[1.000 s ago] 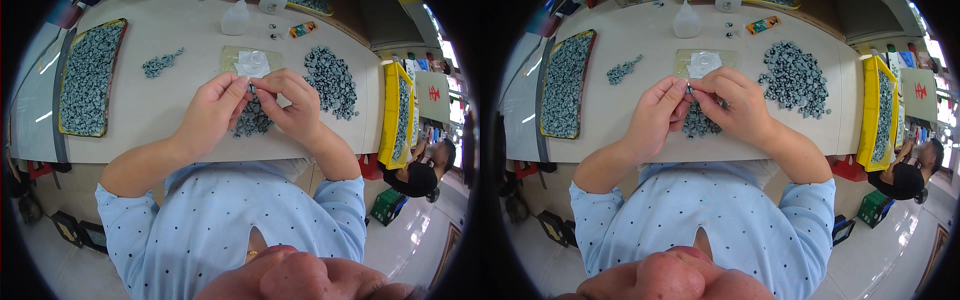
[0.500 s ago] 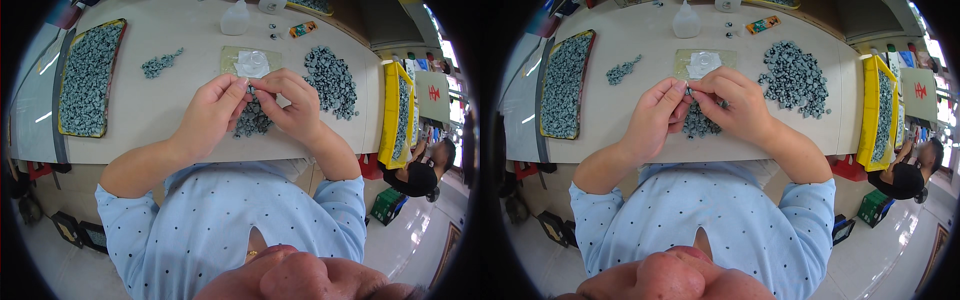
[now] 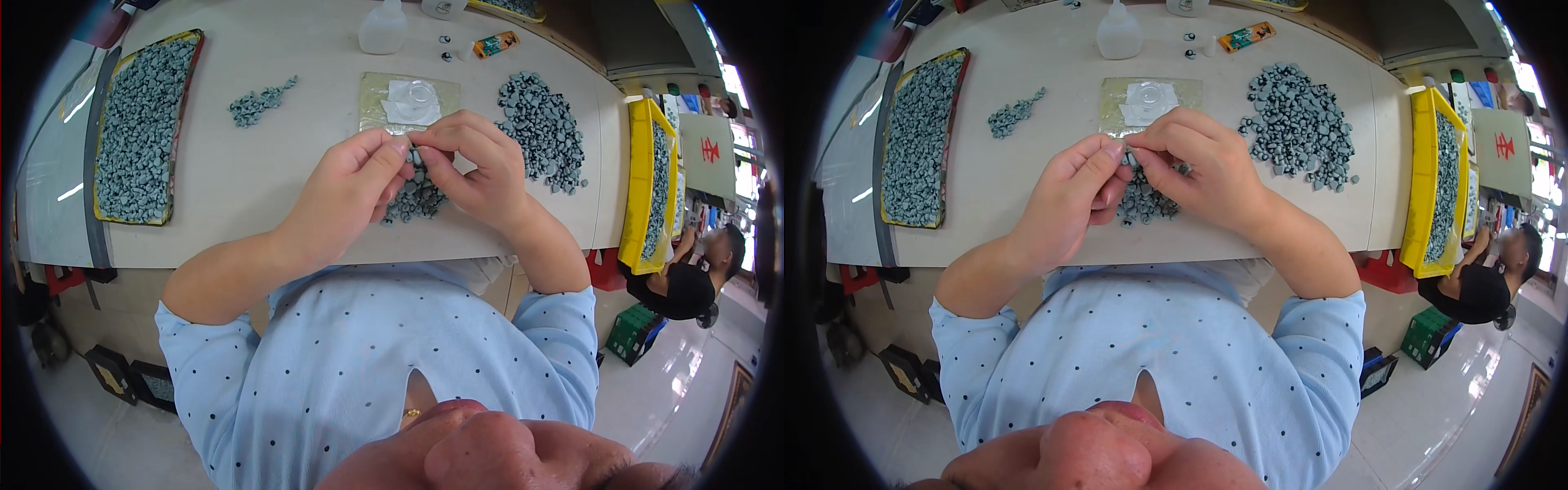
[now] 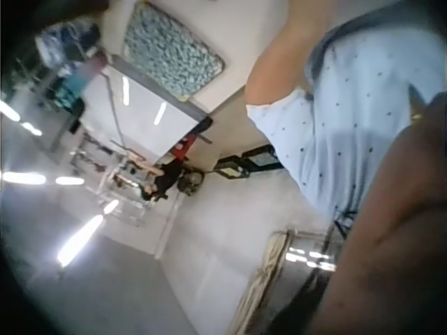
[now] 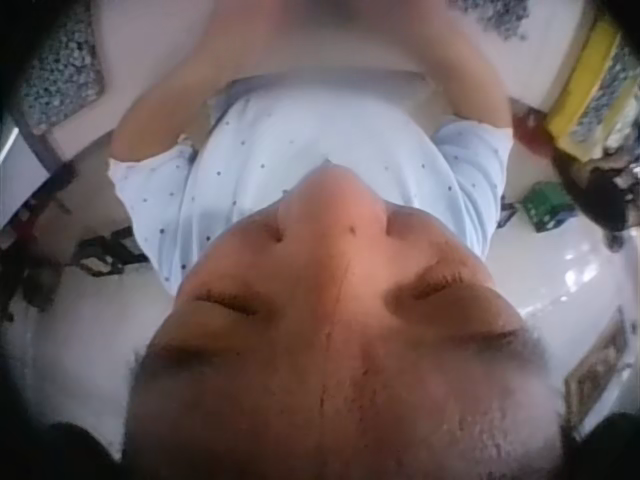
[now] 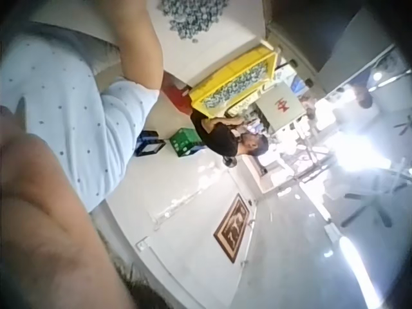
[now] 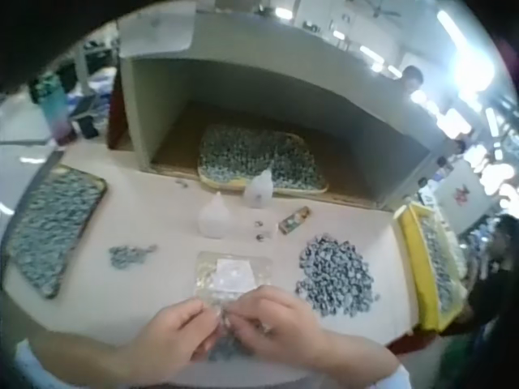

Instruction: The person assembles small components by picking up plastic parts and eye pieces, attaching them together using adhesive by hand, and setting the assembled pieces on the workbench.

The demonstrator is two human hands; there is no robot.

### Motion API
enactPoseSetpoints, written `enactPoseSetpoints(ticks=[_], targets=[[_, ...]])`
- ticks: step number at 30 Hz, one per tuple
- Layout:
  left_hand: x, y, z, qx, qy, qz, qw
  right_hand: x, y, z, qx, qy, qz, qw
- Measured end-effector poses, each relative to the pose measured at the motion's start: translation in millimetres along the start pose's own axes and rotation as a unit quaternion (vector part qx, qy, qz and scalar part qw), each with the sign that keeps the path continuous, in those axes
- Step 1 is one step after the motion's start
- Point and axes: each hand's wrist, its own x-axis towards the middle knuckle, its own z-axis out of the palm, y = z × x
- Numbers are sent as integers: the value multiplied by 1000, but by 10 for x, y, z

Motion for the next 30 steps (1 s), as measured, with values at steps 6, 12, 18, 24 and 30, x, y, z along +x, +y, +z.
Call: enactPoseSetpoints(ticks=[6,12,18,24,30], targets=[[-5,12,-5,21,-7,21,1000,8,-12,-32,-4,19,-31,999],[35,-10,-56,-24,-13,25,999,0,-14,-16,-21,33,-36,999],[32,-13,-38,-20,-13,29,999,-4,12,3,-26,33,-40,998],[44,-39,-35,-7,-1,33,999,-8,33,46,-27,42,-55,997],[64,-80,-50,41,-2,76,996,-13,24,69,-21,34,-49,998]])
